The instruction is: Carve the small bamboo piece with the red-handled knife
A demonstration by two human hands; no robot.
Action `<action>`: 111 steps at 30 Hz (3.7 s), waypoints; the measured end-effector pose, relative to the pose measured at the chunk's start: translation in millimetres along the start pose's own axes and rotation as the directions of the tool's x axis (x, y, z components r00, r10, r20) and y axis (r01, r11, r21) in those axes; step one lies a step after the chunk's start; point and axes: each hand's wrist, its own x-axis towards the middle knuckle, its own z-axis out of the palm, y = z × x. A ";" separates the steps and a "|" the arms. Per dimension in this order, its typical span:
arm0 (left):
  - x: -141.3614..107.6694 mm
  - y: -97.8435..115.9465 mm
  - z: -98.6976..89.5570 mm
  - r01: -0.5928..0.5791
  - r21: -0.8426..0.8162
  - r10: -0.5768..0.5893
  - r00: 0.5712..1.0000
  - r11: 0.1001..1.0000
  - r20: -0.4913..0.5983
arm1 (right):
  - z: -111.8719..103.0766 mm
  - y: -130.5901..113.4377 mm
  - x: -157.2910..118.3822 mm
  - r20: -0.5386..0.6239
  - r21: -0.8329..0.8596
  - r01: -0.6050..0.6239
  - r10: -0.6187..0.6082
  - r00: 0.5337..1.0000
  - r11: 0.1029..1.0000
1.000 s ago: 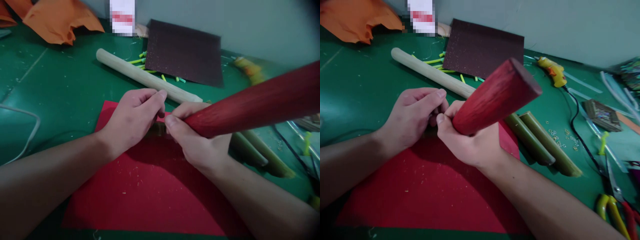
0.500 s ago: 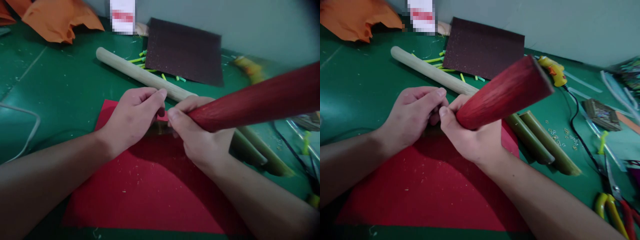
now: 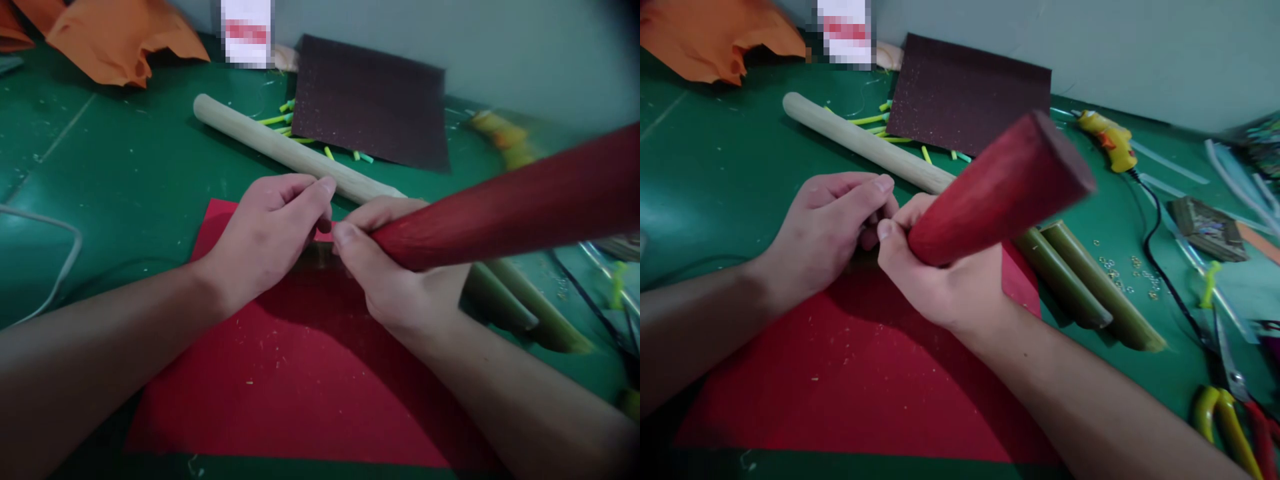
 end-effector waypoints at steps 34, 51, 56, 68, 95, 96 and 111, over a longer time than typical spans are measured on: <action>-1.0 2.3 -0.5 0.006 -0.049 -0.004 0.999 0.999 0.036 | 0.4 -2.7 3.2 0.061 0.049 0.003 -0.006 0.998 0.999; -1.2 -0.5 -0.7 -0.025 -0.025 0.026 0.999 0.999 0.048 | -1.0 0.5 3.0 0.110 0.077 0.055 -0.064 0.992 0.995; -1.8 1.0 1.0 -0.050 0.042 0.050 0.999 0.998 0.003 | 2.2 1.3 0.8 -0.004 0.141 0.010 -0.010 1.000 0.990; -1.2 0.8 0.2 -0.029 -0.018 0.030 0.999 0.999 0.041 | 1.4 3.8 0.1 0.021 0.111 0.046 -0.048 0.999 0.993; -2.3 1.2 0.9 -0.062 0.041 0.061 0.998 0.997 0.020 | 2.8 0.5 0.2 0.024 0.113 -0.012 0.009 1.000 0.994; -2.2 0.9 0.6 -0.059 0.029 0.058 0.998 0.998 0.027 | 2.9 0.0 0.8 0.032 0.112 -0.012 0.008 0.999 0.994; -3.0 1.2 0.7 -0.046 0.045 0.046 0.999 0.998 0.000 | 2.9 4.4 -1.7 -0.003 0.163 0.028 -0.028 1.000 0.986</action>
